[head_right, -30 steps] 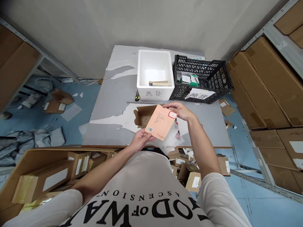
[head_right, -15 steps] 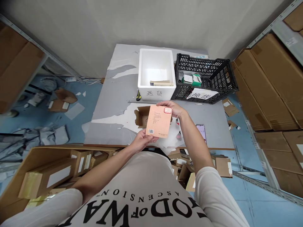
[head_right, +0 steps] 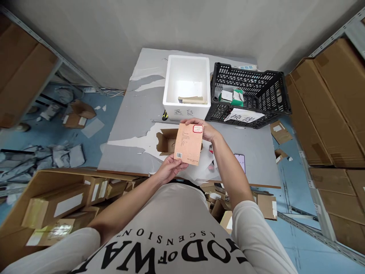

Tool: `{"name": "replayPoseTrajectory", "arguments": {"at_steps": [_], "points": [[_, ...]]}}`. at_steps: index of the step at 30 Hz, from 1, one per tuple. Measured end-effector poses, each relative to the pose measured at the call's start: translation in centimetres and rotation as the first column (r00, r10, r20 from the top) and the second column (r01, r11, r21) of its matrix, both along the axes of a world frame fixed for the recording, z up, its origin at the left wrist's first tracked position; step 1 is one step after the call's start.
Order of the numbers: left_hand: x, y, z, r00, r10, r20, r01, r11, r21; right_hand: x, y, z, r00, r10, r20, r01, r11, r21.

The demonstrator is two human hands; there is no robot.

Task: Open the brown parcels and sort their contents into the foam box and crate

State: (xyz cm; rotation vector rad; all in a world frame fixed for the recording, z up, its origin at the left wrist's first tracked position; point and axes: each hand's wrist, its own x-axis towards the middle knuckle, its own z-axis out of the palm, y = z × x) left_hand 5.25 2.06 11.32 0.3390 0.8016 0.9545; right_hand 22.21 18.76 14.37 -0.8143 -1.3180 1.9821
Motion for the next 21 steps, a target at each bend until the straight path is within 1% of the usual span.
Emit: {"name": "replayPoseTrajectory", "arguments": {"at_steps": [4, 7, 10, 13, 15, 18, 21], "points": [[0.8, 0.6, 0.2, 0.999, 0.033, 0.008, -0.033, 0.999, -0.006, 0.6, 0.9, 0.1, 0.999, 0.039, -0.025, -0.038, 0.998, 0.044], [0.9, 1.1, 0.2, 0.998, 0.052, 0.02, -0.052, 0.999, -0.011, 0.9, 1.5, 0.1, 0.999, 0.023, -0.023, -0.021, 0.998, 0.064], [0.6, 1.3, -0.1, 0.997, 0.045, 0.058, -0.044, 0.999, -0.014, 1.1, 1.9, 0.2, 0.997, -0.062, 0.046, 0.059, 0.996, 0.061], [0.4, 1.3, -0.5, 0.995, 0.02, 0.094, -0.021, 1.0, 0.003, 1.3, 2.0, 0.2, 0.974, -0.152, 0.166, 0.143, 0.988, 0.062], [0.5, 1.3, -0.7, 0.998, 0.063, 0.029, -0.063, 0.998, 0.026, 1.5, 1.9, 0.1, 0.957, -0.182, 0.226, 0.173, 0.983, 0.058], [0.7, 1.5, -1.0, 0.978, 0.153, -0.145, -0.145, 0.987, 0.064, 1.6, 1.6, -0.1, 0.937, -0.223, 0.268, 0.216, 0.975, 0.056], [0.9, 1.8, -1.1, 0.959, 0.182, -0.218, -0.164, 0.981, 0.099, 1.9, 1.3, -0.2, 0.926, -0.26, 0.274, 0.252, 0.966, 0.064]]}}
